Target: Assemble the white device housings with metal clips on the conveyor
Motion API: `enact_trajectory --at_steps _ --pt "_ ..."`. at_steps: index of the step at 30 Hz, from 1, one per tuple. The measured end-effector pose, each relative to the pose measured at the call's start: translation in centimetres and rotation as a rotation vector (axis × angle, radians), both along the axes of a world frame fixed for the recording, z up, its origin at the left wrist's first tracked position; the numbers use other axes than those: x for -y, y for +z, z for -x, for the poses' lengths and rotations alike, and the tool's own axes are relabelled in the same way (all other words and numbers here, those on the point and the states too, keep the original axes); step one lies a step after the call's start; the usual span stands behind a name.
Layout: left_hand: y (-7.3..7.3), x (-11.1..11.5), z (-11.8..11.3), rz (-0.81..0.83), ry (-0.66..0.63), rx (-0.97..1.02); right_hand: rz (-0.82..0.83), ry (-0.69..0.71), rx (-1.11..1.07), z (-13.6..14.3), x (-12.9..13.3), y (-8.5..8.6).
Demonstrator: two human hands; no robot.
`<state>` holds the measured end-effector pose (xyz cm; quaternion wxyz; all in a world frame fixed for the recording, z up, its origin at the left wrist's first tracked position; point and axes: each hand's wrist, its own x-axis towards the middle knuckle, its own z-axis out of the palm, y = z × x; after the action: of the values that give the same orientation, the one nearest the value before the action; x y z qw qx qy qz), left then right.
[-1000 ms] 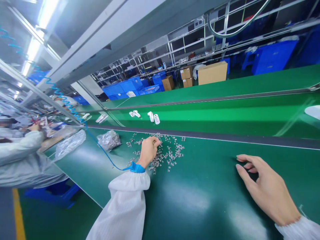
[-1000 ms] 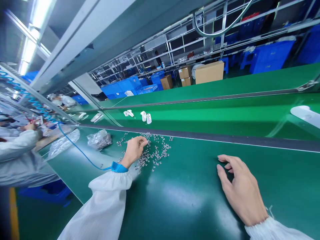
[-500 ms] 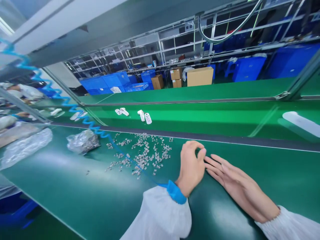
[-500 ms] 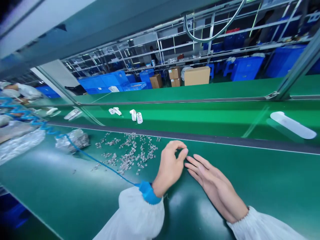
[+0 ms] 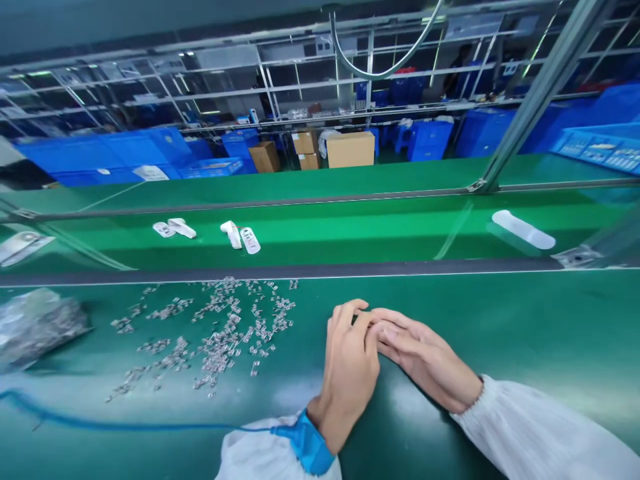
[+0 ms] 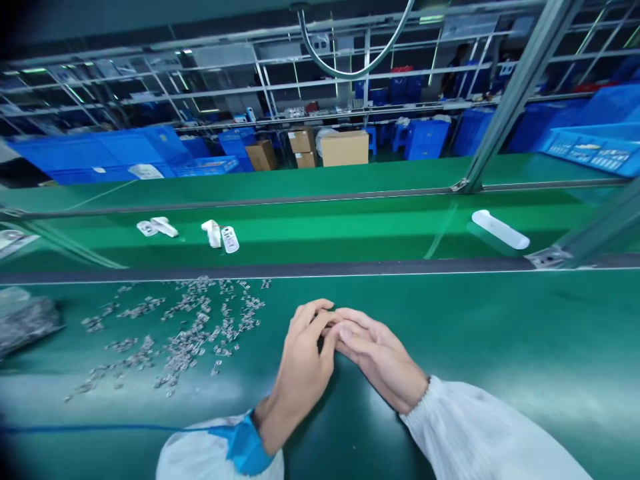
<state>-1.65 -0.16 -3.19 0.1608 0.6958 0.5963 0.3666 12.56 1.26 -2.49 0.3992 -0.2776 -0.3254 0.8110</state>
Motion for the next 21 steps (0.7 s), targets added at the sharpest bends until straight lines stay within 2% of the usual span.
enact_trajectory --at_steps 21 --pt "-0.27 0.25 0.09 0.013 -0.016 0.015 0.003 -0.04 -0.036 0.35 0.23 0.27"
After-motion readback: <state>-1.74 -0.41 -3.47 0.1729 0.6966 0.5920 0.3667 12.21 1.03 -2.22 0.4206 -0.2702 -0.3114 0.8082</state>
